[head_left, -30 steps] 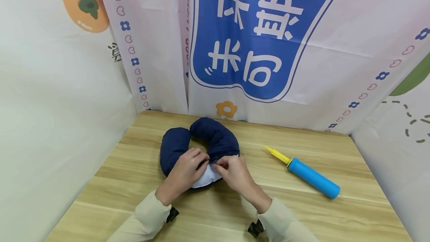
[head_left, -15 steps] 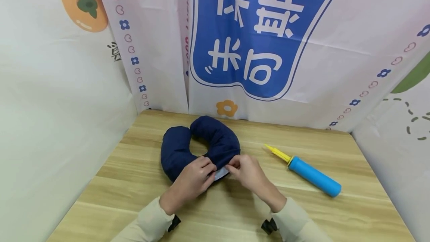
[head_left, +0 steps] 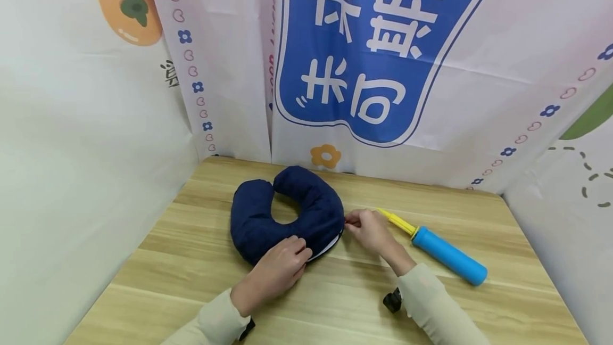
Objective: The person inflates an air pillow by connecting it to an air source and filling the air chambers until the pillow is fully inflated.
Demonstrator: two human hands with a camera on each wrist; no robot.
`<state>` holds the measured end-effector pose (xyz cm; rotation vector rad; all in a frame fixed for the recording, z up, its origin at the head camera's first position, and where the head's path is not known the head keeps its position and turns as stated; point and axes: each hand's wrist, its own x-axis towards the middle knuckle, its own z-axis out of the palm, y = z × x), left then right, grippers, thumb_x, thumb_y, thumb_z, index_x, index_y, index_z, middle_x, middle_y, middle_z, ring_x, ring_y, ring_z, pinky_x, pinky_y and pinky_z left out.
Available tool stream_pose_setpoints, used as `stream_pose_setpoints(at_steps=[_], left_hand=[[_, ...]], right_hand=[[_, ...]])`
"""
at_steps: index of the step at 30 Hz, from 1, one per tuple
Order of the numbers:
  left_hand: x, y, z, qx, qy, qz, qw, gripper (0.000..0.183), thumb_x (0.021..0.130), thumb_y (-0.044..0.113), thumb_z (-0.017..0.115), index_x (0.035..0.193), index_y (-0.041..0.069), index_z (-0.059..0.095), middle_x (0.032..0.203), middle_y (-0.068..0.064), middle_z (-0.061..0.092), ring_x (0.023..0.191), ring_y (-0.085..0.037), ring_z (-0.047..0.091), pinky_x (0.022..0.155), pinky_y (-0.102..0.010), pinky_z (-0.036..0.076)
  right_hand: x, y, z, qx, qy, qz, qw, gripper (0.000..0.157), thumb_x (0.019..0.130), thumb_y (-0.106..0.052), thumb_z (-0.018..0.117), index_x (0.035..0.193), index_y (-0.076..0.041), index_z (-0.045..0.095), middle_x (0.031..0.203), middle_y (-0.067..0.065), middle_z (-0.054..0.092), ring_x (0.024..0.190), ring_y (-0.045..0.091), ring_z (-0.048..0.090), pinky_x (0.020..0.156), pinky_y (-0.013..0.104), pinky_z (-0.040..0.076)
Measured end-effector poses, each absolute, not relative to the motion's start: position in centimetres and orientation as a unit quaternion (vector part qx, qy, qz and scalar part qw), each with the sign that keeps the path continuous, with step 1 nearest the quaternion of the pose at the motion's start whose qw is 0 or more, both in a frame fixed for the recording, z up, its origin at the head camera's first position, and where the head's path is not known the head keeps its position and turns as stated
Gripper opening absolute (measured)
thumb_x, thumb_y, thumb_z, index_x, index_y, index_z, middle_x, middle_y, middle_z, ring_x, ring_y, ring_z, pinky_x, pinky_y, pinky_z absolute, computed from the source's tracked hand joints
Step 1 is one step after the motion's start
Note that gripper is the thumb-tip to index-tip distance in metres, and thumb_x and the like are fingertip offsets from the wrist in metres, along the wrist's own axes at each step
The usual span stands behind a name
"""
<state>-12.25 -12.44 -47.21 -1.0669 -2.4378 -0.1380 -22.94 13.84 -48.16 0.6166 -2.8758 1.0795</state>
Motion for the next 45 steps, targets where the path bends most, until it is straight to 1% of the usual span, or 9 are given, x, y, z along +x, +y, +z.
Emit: stream_pose_setpoints(at_steps=[3, 8, 14, 18, 23, 29, 38, 42, 45], left_hand=[[-12.2, -12.5, -47.4, -0.39, -0.885, -0.048, 0.25, 0.013, 0.089, 0.006, 0.079, 0.093, 0.014, 0.069, 0.083, 0.003, 0.056, 0.074, -0.013, 0.048, 0.068, -0.028, 0.048], [-12.3, -12.8, -47.7, -0.391, -0.878, -0.048, 0.272, 0.016, 0.089, -0.001, 0.076, 0.092, 0.012, 0.069, 0.082, 0.002, 0.055, 0.074, -0.014, 0.047, 0.069, -0.028, 0.05], [-12.7, -13.8, -47.2, -0.387, -0.874, -0.059, 0.286, 0.02, 0.084, -0.007, 0.078, 0.09, 0.01, 0.069, 0.081, 0.0, 0.055, 0.073, -0.015, 0.048, 0.069, -0.029, 0.05], [-13.2, -15.1, -46.7, -0.371, -0.88, -0.073, 0.288, 0.024, 0.08, -0.01, 0.08, 0.09, 0.009, 0.069, 0.082, 0.0, 0.057, 0.074, -0.015, 0.048, 0.069, -0.03, 0.051], [-14.4, -16.8, -46.1, -0.357, -0.883, -0.077, 0.296, 0.03, 0.073, -0.009, 0.085, 0.088, 0.01, 0.068, 0.082, 0.0, 0.061, 0.076, -0.017, 0.052, 0.072, -0.031, 0.054], [-17.2, -18.7, -45.4, -0.362, -0.877, -0.07, 0.308, 0.037, 0.066, -0.006, 0.094, 0.082, 0.01, 0.064, 0.081, 0.0, 0.061, 0.076, -0.019, 0.053, 0.07, -0.032, 0.053], [-21.8, -19.7, -44.4, -0.354, -0.901, -0.04, 0.247, 0.029, 0.076, -0.007, 0.087, 0.084, 0.009, 0.065, 0.085, -0.002, 0.063, 0.079, -0.021, 0.055, 0.072, -0.034, 0.053], [-22.0, -19.5, -44.5, -0.338, -0.914, -0.018, 0.224, 0.026, 0.077, -0.005, 0.088, 0.09, 0.008, 0.069, 0.088, -0.004, 0.067, 0.081, -0.024, 0.06, 0.073, -0.036, 0.057], [-20.7, -19.5, -44.5, -0.317, -0.924, -0.003, 0.212, 0.028, 0.074, -0.003, 0.088, 0.095, 0.006, 0.072, 0.089, -0.007, 0.068, 0.081, -0.027, 0.062, 0.069, -0.038, 0.058]], right_hand=[[-23.3, 13.9, -48.8, 0.2, -0.91, 0.362, -0.006, 0.013, 0.097, -0.006, 0.076, 0.108, -0.006, 0.081, 0.102, 0.006, 0.082, 0.091, 0.016, 0.078, 0.079, 0.03, 0.063], [-23.6, 13.9, -49.2, 0.215, -0.908, 0.358, 0.028, 0.007, 0.097, -0.007, 0.075, 0.101, -0.008, 0.081, 0.094, 0.005, 0.082, 0.084, 0.011, 0.074, 0.075, 0.027, 0.06], [-23.1, 14.4, -48.8, 0.217, -0.911, 0.349, 0.028, 0.006, 0.097, -0.01, 0.075, 0.093, -0.009, 0.079, 0.085, 0.005, 0.08, 0.074, 0.004, 0.067, 0.069, 0.021, 0.055], [-22.3, 14.6, -48.0, 0.245, -0.908, 0.337, 0.036, 0.007, 0.096, -0.009, 0.075, 0.091, -0.007, 0.079, 0.082, 0.003, 0.079, 0.071, 0.002, 0.067, 0.066, 0.019, 0.056], [-20.7, 14.5, -46.8, 0.285, -0.898, 0.331, 0.056, 0.007, 0.093, -0.005, 0.076, 0.087, -0.005, 0.079, 0.077, -0.001, 0.077, 0.068, 0.002, 0.068, 0.063, 0.018, 0.057], [-19.0, 14.2, -45.6, 0.328, -0.893, 0.306, 0.045, 0.008, 0.095, -0.004, 0.074, 0.089, -0.006, 0.079, 0.08, -0.001, 0.077, 0.07, 0.001, 0.067, 0.063, 0.017, 0.056], [-18.1, 12.4, -46.2, 0.327, -0.892, 0.31, 0.036, 0.007, 0.094, -0.001, 0.074, 0.089, -0.004, 0.077, 0.081, 0.001, 0.076, 0.071, 0.0, 0.065, 0.063, 0.016, 0.055], [-17.7, 11.5, -46.8, 0.296, -0.893, 0.336, 0.033, 0.005, 0.093, -0.002, 0.076, 0.088, -0.004, 0.077, 0.077, 0.0, 0.074, 0.067, 0.0, 0.063, 0.06, 0.016, 0.054], [-17.2, 11.1, -47.0, 0.282, -0.893, 0.35, 0.02, 0.006, 0.093, -0.003, 0.075, 0.088, -0.005, 0.077, 0.076, -0.001, 0.074, 0.066, -0.001, 0.062, 0.06, 0.017, 0.054]])
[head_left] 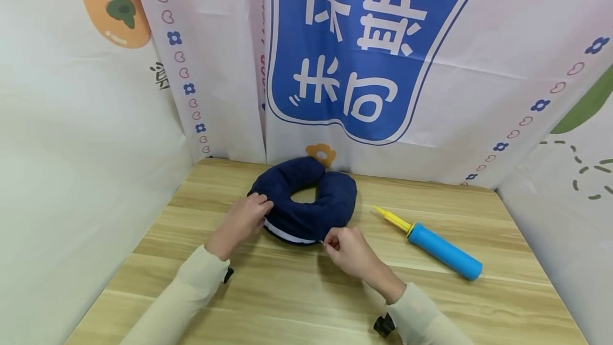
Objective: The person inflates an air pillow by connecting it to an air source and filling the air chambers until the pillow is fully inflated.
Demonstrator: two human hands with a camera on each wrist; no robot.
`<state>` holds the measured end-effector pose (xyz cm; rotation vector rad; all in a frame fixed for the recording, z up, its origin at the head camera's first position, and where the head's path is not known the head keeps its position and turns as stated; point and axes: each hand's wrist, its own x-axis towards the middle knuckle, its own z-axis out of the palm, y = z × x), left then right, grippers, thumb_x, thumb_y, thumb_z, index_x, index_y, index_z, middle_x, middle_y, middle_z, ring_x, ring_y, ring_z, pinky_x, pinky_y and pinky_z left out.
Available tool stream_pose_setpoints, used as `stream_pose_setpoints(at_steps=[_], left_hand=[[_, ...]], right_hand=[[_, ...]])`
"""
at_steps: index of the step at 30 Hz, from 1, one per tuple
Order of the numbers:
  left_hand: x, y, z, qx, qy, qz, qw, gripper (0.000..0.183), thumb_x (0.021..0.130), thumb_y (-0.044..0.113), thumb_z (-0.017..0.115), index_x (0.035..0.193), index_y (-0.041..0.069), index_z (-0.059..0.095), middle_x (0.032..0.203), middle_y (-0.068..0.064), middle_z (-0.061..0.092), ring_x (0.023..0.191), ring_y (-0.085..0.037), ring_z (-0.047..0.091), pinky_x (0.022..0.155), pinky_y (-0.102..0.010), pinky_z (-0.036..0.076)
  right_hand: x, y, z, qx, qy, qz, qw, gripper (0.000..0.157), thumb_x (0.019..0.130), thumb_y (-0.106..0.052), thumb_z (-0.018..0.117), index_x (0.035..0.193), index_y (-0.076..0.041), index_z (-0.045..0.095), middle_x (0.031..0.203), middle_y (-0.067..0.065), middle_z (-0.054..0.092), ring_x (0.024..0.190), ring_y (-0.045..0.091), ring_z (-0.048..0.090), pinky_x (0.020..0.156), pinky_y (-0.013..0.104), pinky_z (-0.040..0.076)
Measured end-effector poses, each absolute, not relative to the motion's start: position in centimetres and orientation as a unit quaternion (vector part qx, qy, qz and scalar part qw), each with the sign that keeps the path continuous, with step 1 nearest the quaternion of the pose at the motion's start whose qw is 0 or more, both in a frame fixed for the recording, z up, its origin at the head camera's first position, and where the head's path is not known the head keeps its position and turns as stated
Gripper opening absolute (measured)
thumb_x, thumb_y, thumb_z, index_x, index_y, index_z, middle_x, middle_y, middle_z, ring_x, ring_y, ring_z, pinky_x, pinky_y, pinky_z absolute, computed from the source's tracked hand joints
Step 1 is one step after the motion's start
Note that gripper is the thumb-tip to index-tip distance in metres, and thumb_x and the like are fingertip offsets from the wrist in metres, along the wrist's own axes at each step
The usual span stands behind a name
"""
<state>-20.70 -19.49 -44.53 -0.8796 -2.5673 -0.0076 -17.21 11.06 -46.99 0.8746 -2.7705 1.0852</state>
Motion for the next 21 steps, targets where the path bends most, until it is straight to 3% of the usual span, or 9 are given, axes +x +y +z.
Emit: stream_pose_setpoints(at_steps=[5, 8, 11, 15, 21], left_hand=[[-16.3, -18.9, -44.0, -0.297, -0.939, -0.065, 0.163, 0.023, 0.079, 0.009, 0.088, 0.094, 0.008, 0.071, 0.088, -0.004, 0.066, 0.079, -0.019, 0.061, 0.067, -0.033, 0.056], [-14.3, -17.2, -43.7, -0.298, -0.932, -0.181, 0.093, 0.015, 0.087, 0.013, 0.086, 0.09, 0.012, 0.071, 0.087, 0.001, 0.068, 0.079, -0.011, 0.064, 0.069, -0.026, 0.057], [-13.4, -15.4, -44.3, -0.281, -0.91, -0.305, 0.004, 0.004, 0.093, 0.011, 0.08, 0.094, 0.009, 0.076, 0.09, 0.001, 0.074, 0.08, -0.005, 0.067, 0.071, -0.021, 0.058], [-12.7, -13.5, -46.2, -0.222, -0.872, -0.43, -0.079, 0.016, 0.099, 0.016, 0.074, 0.107, 0.003, 0.079, 0.099, -0.003, 0.078, 0.085, -0.004, 0.071, 0.074, -0.019, 0.059], [-11.3, -12.2, -48.1, -0.142, -0.842, -0.517, -0.061, 0.021, 0.102, 0.014, 0.067, 0.116, 0.002, 0.077, 0.107, -0.01, 0.08, 0.092, -0.012, 0.076, 0.077, -0.02, 0.061]], right_hand=[[-16.2, 10.8, -47.0, 0.28, -0.892, 0.356, -0.005, 0.007, 0.094, -0.006, 0.073, 0.089, -0.006, 0.078, 0.078, -0.002, 0.075, 0.066, -0.001, 0.062, 0.06, 0.018, 0.054], [-15.8, 10.6, -46.6, 0.277, -0.891, 0.36, -0.006, 0.007, 0.095, -0.007, 0.074, 0.09, -0.007, 0.079, 0.079, -0.003, 0.075, 0.067, 0.0, 0.063, 0.06, 0.019, 0.054], [-15.5, 10.1, -46.1, 0.268, -0.892, 0.364, 0.001, 0.007, 0.095, -0.008, 0.075, 0.089, -0.008, 0.079, 0.079, -0.004, 0.076, 0.068, 0.001, 0.065, 0.061, 0.019, 0.054], [-14.8, 8.9, -46.0, 0.262, -0.888, 0.377, 0.001, 0.008, 0.095, -0.008, 0.075, 0.088, -0.01, 0.079, 0.079, -0.003, 0.076, 0.067, 0.0, 0.064, 0.059, 0.018, 0.054], [-13.9, 7.3, -46.6, 0.282, -0.874, 0.396, 0.011, 0.009, 0.095, -0.005, 0.073, 0.088, -0.009, 0.078, 0.081, 0.0, 0.078, 0.069, -0.001, 0.066, 0.061, 0.016, 0.055]])
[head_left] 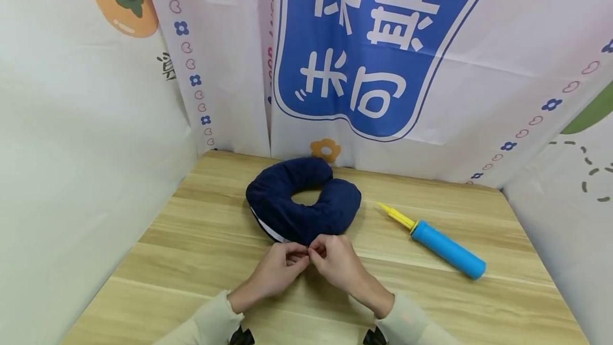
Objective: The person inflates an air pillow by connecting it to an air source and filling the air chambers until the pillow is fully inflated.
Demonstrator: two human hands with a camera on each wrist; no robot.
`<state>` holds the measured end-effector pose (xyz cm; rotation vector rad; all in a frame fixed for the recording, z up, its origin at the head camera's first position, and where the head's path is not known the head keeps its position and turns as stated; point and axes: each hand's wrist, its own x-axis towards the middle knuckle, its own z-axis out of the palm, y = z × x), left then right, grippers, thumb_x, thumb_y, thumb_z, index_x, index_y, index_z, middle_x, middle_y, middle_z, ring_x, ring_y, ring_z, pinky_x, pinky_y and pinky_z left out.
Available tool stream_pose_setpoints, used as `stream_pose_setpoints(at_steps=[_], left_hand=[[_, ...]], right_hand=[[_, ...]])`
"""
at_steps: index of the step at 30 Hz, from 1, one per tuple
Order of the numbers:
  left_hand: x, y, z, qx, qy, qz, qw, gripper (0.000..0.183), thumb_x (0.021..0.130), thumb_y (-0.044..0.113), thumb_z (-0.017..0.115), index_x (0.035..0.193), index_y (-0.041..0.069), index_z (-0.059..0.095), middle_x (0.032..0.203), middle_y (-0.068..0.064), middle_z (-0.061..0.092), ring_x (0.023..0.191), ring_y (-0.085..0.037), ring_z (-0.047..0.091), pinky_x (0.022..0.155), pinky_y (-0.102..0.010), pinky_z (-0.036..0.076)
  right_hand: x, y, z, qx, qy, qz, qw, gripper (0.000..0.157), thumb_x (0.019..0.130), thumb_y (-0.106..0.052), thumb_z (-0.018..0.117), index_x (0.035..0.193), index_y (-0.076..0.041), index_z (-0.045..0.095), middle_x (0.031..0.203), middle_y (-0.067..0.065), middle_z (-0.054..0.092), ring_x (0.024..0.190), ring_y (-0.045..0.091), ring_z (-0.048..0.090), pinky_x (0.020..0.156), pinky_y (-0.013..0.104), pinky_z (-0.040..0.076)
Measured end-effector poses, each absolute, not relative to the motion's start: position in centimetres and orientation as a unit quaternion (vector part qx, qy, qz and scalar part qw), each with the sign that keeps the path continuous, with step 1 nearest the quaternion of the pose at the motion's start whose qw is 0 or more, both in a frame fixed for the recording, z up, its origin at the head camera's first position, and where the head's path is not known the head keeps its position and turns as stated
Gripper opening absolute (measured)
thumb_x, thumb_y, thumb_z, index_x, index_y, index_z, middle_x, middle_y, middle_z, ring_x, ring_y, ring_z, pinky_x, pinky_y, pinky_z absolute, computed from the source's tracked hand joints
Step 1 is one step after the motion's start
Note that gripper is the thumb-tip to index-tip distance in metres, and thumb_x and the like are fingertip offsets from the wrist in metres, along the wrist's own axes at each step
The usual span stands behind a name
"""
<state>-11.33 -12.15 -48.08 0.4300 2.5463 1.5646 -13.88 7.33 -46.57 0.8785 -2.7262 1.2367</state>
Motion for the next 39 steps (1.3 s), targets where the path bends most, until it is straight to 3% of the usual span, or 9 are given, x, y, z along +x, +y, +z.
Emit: stream_pose_setpoints(at_steps=[5, 10, 17, 21, 25, 29, 34, 39], left_hand=[[-11.1, -12.1, -48.2, 0.121, 0.827, 0.549, 0.029, 0.02, 0.105, 0.012, 0.062, 0.11, 0.002, 0.078, 0.096, -0.012, 0.08, 0.083, -0.014, 0.074, 0.072, -0.02, 0.058], [-11.5, -12.5, -48.0, 0.118, 0.824, 0.554, 0.01, 0.021, 0.107, 0.017, 0.063, 0.103, 0.007, 0.081, 0.088, -0.005, 0.079, 0.079, -0.016, 0.072, 0.071, -0.02, 0.057], [-12.1, -13.2, -47.9, 0.137, 0.834, 0.534, 0.004, 0.015, 0.103, 0.013, 0.069, 0.098, 0.006, 0.082, 0.086, -0.004, 0.079, 0.075, -0.014, 0.074, 0.067, -0.019, 0.057], [-12.3, -13.3, -47.4, 0.151, 0.867, 0.475, -0.019, 0.012, 0.099, 0.007, 0.072, 0.092, 0.007, 0.082, 0.08, 0.0, 0.078, 0.068, -0.006, 0.071, 0.061, -0.017, 0.056], [-12.4, -13.1, -46.7, 0.182, 0.9, 0.384, -0.097, 0.013, 0.092, 0.003, 0.075, 0.082, 0.009, 0.08, 0.072, 0.003, 0.075, 0.062, 0.004, 0.062, 0.058, -0.015, 0.052], [-12.6, -12.8, -45.7, 0.203, 0.915, 0.305, -0.168, 0.017, 0.086, 0.003, 0.077, 0.073, 0.013, 0.074, 0.065, 0.008, 0.067, 0.057, 0.006, 0.052, 0.055, -0.013, 0.046], [-12.9, -12.6, -44.9, 0.224, 0.915, 0.27, -0.2, 0.019, 0.087, 0.004, 0.077, 0.074, 0.015, 0.069, 0.065, 0.009, 0.06, 0.057, 0.004, 0.048, 0.055, -0.013, 0.041], [-13.3, -12.2, -44.6, 0.25, 0.902, 0.266, -0.23, 0.019, 0.087, 0.004, 0.076, 0.075, 0.016, 0.067, 0.067, 0.009, 0.059, 0.058, 0.002, 0.048, 0.054, -0.013, 0.04]], right_hand=[[-13.7, 6.6, -46.8, 0.297, -0.872, 0.387, 0.05, 0.007, 0.094, -0.004, 0.076, 0.089, -0.01, 0.078, 0.082, 0.0, 0.079, 0.07, 0.0, 0.068, 0.063, 0.015, 0.055], [-13.9, 6.3, -46.9, 0.318, -0.865, 0.382, 0.072, 0.005, 0.093, -0.004, 0.077, 0.095, -0.008, 0.08, 0.088, 0.001, 0.081, 0.076, 0.005, 0.074, 0.067, 0.017, 0.059], [-14.4, 6.4, -46.7, 0.354, -0.85, 0.389, 0.046, 0.006, 0.092, -0.006, 0.081, 0.098, -0.007, 0.079, 0.094, 0.004, 0.08, 0.082, 0.008, 0.076, 0.071, 0.022, 0.062], [-14.8, 7.0, -46.2, 0.378, -0.85, 0.364, 0.052, 0.009, 0.092, -0.007, 0.082, 0.1, -0.008, 0.078, 0.096, 0.004, 0.079, 0.084, 0.009, 0.076, 0.073, 0.023, 0.062], [-15.3, 7.5, -45.6, 0.4, -0.852, 0.31, 0.137, 0.018, 0.087, -0.008, 0.087, 0.102, -0.008, 0.077, 0.097, 0.002, 0.077, 0.086, 0.011, 0.072, 0.076, 0.023, 0.061], [-15.9, 7.7, -45.6, 0.431, -0.834, 0.25, 0.236, 0.028, 0.081, -0.013, 0.093, 0.103, -0.009, 0.077, 0.1, 0.0, 0.074, 0.091, 0.013, 0.068, 0.078, 0.028, 0.058], [-16.6, 7.5, -46.3, 0.446, -0.808, 0.211, 0.32, 0.033, 0.078, -0.019, 0.096, 0.102, -0.009, 0.076, 0.102, 0.001, 0.07, 0.09, 0.016, 0.063, 0.076, 0.029, 0.053], [-17.4, 7.2, -46.8, 0.438, -0.793, 0.21, 0.366, 0.024, 0.083, -0.016, 0.09, 0.099, -0.008, 0.075, 0.099, 0.002, 0.07, 0.088, 0.018, 0.063, 0.076, 0.031, 0.052]])
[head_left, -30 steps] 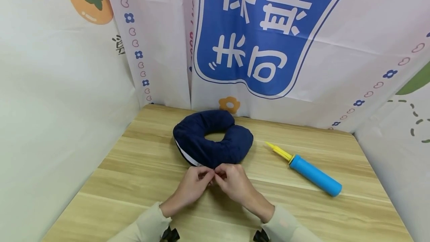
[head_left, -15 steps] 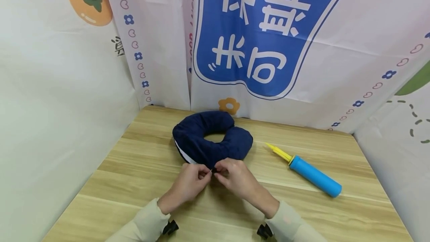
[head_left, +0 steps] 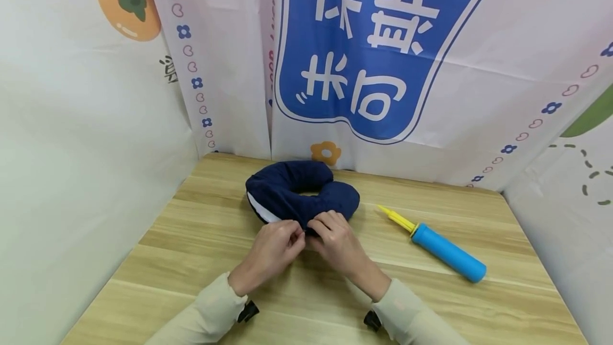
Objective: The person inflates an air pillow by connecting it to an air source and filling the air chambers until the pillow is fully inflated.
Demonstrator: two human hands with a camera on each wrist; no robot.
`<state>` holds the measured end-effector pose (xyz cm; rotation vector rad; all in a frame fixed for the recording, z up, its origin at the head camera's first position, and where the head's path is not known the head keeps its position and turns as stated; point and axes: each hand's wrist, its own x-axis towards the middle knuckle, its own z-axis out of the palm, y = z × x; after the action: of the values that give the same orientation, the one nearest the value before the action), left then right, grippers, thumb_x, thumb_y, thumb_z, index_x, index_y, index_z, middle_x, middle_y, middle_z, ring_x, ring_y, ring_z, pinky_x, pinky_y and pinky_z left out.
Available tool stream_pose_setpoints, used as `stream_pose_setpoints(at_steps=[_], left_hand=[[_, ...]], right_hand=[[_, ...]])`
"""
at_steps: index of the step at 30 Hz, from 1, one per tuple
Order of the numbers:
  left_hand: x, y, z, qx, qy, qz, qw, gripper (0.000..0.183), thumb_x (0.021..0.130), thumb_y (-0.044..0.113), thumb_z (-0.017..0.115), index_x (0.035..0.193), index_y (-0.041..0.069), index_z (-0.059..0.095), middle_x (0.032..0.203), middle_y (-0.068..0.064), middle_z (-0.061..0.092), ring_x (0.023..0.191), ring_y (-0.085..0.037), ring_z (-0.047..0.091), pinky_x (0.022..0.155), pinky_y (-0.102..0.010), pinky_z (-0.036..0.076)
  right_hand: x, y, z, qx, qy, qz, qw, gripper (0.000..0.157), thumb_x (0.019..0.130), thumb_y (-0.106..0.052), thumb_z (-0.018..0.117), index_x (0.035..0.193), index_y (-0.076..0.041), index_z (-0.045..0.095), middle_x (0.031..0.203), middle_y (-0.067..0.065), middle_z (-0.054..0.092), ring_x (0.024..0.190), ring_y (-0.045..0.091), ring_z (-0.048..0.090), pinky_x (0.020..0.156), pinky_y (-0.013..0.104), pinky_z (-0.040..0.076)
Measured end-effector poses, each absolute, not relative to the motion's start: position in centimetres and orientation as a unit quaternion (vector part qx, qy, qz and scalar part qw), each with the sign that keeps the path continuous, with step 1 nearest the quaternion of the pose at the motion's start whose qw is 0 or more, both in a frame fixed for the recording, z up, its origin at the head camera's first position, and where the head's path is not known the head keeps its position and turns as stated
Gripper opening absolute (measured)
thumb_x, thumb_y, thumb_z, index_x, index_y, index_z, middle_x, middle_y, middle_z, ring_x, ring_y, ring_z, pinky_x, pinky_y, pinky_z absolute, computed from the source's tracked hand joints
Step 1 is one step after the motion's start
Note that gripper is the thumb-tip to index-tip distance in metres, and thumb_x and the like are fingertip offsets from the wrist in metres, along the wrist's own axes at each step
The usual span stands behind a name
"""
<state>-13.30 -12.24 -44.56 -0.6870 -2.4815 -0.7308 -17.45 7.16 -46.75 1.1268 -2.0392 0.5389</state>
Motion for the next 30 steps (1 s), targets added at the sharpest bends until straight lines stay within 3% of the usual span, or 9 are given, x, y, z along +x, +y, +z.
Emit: stream_pose_setpoints(at_steps=[14, 24, 30], left_hand=[[-13.9, -13.0, -45.2, -0.29, -0.871, -0.256, 0.304, 0.022, 0.084, 0.0, 0.078, 0.076, 0.016, 0.064, 0.068, 0.008, 0.055, 0.061, -0.001, 0.048, 0.057, -0.013, 0.04], [-14.5, -14.9, -45.8, -0.277, -0.862, -0.291, 0.309, 0.02, 0.084, -0.004, 0.078, 0.079, 0.012, 0.067, 0.069, 0.007, 0.062, 0.062, 0.002, 0.051, 0.056, -0.011, 0.043], [-14.6, -14.2, -45.8, -0.291, -0.856, -0.302, 0.301, 0.018, 0.085, -0.004, 0.078, 0.08, 0.011, 0.069, 0.07, 0.005, 0.063, 0.062, 0.001, 0.051, 0.057, -0.011, 0.043]], right_hand=[[-18.1, 8.0, -46.2, 0.433, -0.792, 0.232, 0.362, 0.015, 0.085, -0.007, 0.087, 0.091, -0.009, 0.074, 0.093, 0.001, 0.071, 0.085, 0.017, 0.064, 0.075, 0.03, 0.052], [-18.1, 10.3, -46.4, 0.42, -0.805, 0.238, 0.345, 0.022, 0.079, -0.005, 0.092, 0.091, -0.007, 0.073, 0.092, 0.002, 0.071, 0.084, 0.017, 0.064, 0.075, 0.031, 0.054], [-17.6, 9.9, -45.7, 0.443, -0.787, 0.245, 0.352, 0.03, 0.076, -0.009, 0.094, 0.098, -0.006, 0.075, 0.099, 0.003, 0.07, 0.087, 0.018, 0.063, 0.076, 0.031, 0.054]])
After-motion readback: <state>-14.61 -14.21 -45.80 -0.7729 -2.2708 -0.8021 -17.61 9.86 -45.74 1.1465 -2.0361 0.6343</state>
